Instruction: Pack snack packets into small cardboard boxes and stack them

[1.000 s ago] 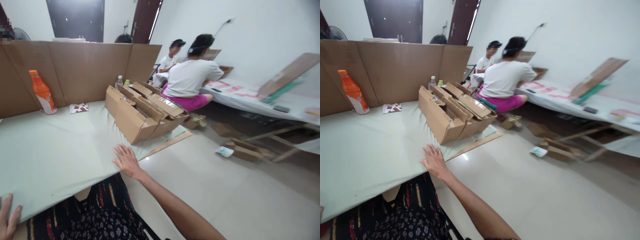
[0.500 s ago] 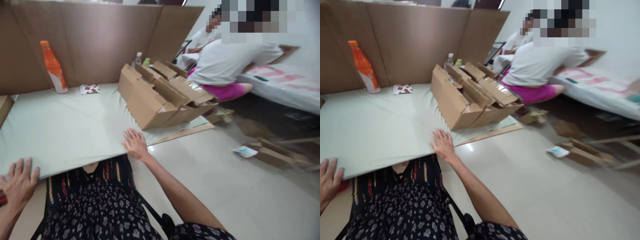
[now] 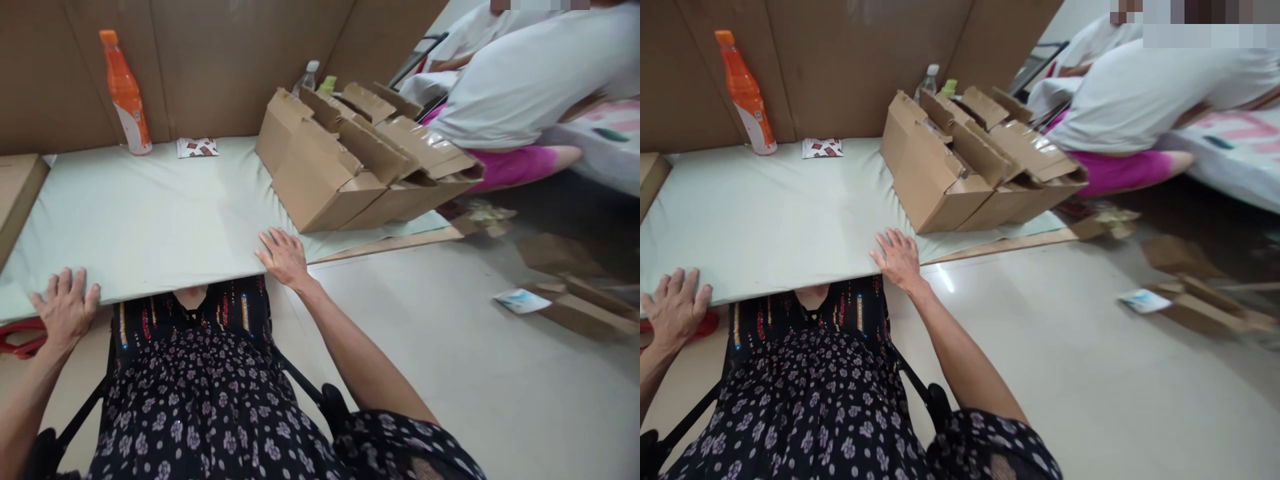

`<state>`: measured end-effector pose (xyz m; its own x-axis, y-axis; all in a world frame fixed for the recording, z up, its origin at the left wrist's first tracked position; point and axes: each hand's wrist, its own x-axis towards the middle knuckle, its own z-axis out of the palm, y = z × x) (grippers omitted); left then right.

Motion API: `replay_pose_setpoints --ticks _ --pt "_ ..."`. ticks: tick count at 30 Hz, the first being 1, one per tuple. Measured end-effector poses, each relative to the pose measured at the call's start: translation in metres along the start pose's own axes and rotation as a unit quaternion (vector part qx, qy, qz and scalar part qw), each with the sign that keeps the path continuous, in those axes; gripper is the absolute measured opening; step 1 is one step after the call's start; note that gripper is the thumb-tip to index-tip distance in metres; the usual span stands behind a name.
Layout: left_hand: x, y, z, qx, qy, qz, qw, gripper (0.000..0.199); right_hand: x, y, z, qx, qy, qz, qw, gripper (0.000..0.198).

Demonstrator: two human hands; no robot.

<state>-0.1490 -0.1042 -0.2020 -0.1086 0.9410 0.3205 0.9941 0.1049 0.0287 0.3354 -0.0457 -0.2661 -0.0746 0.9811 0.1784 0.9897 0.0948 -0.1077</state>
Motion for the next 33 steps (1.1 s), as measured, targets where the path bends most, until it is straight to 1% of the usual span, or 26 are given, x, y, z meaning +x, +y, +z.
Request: replay_pose_setpoints --ticks 4,9,15,20,24,28,33 --pt "-0.003 0.000 -0.001 0.000 -0.014 -0.002 1.000 0.063 0.001 0.003 0.002 0.005 -0.004 -0.002 1.000 0.059" --pt "-0.004 0.001 -0.003 0.001 -0.016 -0.002 1.000 0.060 0.005 0.003 0.004 0.006 0.007 -0.001 1.000 0.058" --pt "-0.009 -0.001 -0.002 0.007 -0.026 0.002 1.000 0.058 0.008 -0.002 0.005 0.006 0.040 -0.004 0.999 0.053" --pt "-0.018 -0.007 -0.001 0.015 -0.044 0.015 0.999 0.052 -0.003 -0.015 0.005 0.004 0.089 -0.005 0.996 0.045" --pt "-0.021 -0.011 -0.003 0.032 -0.025 0.019 0.999 0.049 -0.011 -0.028 0.005 0.000 0.133 -0.015 0.991 0.034" --pt "-0.022 -0.014 -0.002 0.038 -0.007 0.029 0.999 0.044 -0.009 -0.033 0.005 -0.013 0.160 -0.027 0.987 0.041" --pt "-0.023 -0.019 0.003 0.035 -0.009 0.032 0.999 0.045 -0.008 -0.031 0.007 -0.023 0.161 -0.035 0.986 0.040"
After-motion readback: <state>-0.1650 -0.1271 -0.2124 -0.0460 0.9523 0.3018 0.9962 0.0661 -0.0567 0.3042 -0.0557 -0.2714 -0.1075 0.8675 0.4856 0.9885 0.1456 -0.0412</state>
